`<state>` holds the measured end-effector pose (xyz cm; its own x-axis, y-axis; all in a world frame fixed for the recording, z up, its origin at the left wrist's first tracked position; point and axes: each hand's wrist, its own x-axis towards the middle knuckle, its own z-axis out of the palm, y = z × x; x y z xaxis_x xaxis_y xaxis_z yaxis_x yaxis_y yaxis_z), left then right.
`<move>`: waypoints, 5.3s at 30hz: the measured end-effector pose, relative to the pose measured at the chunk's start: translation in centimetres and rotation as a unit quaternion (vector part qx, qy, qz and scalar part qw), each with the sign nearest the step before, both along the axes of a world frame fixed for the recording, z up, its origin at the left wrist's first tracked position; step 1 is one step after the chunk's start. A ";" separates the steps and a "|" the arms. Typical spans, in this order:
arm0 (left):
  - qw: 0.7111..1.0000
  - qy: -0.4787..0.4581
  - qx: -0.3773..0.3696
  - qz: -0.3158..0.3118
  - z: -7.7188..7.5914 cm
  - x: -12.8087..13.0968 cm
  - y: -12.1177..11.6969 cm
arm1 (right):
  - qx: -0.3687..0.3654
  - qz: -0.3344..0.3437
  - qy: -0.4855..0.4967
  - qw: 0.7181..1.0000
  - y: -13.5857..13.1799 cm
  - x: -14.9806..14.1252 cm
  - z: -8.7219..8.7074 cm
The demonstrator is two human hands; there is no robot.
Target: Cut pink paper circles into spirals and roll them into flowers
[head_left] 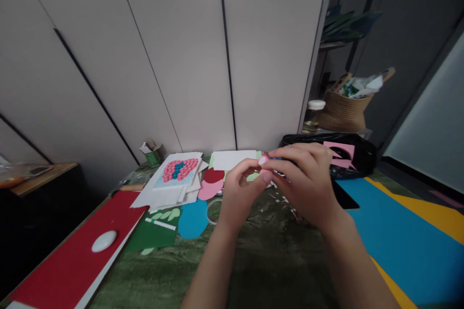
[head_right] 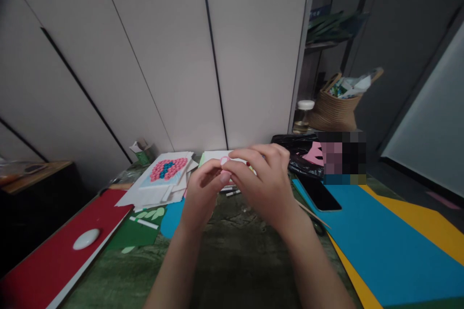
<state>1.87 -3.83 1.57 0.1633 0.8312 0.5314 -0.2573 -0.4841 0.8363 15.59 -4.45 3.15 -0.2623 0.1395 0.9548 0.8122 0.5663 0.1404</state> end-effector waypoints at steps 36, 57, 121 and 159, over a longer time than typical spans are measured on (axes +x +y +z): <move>0.995 0.029 0.049 0.077 0.2 -0.2 -0.6 | 0.005 0.036 0.028 0.999 -0.5 1.0 0.5; 0.993 0.054 0.084 0.057 -0.3 -0.1 0.2 | -0.026 0.067 0.020 0.997 -0.6 1.5 0.7; 0.981 0.147 0.091 -0.090 -0.2 -3.0 1.2 | -0.364 0.291 0.060 0.883 -0.7 2.0 1.2; 0.972 0.234 0.026 0.012 0.3 -2.9 0.9 | -0.271 0.141 -0.055 0.951 -0.3 2.1 0.7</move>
<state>-1.01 -2.97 1.84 0.3772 0.8123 0.4449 0.1575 -0.5297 0.8334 17.67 -4.71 3.87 -0.4563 0.5120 0.7278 0.6149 0.7726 -0.1580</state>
